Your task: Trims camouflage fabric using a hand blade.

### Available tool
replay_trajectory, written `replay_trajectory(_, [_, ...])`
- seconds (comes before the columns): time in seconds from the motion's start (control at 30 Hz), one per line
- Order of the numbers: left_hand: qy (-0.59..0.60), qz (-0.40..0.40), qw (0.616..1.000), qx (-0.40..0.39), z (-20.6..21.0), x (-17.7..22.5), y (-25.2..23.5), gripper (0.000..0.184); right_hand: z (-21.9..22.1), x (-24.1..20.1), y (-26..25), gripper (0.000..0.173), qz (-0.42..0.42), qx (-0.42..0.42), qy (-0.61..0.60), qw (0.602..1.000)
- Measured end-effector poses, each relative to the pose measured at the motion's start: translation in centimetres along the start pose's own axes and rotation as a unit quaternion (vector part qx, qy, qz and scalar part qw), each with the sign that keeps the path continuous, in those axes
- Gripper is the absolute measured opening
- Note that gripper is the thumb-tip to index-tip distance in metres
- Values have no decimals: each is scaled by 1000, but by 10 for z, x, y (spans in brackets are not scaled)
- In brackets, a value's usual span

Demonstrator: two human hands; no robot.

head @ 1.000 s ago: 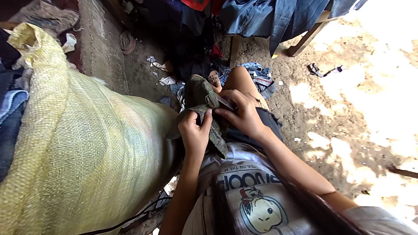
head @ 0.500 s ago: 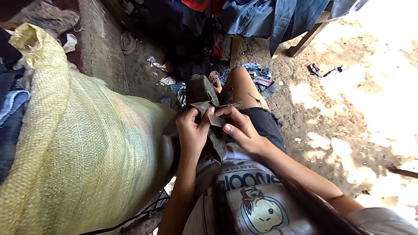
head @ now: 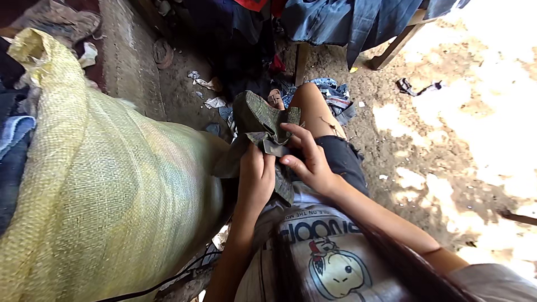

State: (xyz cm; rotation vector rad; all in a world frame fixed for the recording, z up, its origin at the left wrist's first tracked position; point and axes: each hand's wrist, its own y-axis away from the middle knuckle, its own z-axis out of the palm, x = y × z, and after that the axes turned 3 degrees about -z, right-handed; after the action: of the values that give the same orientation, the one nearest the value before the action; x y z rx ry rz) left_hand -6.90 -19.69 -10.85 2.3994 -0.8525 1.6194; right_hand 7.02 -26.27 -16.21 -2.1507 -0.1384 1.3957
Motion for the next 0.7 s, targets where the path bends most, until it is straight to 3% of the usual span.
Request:
replay_trajectory(0.17, [75,28,997,5,9,-8,-4,24,1,-1,0,57,11,31,-29,999])
replay_trajectory(0.5, [244,-34,967,57,23,-2,4,35,4,-2,-1,60,-13,71,-5,997])
replay_trajectory(0.7, [193,49,977,76,30,-9,11,27,8,-12,-3,56,-10,81,-12,997])
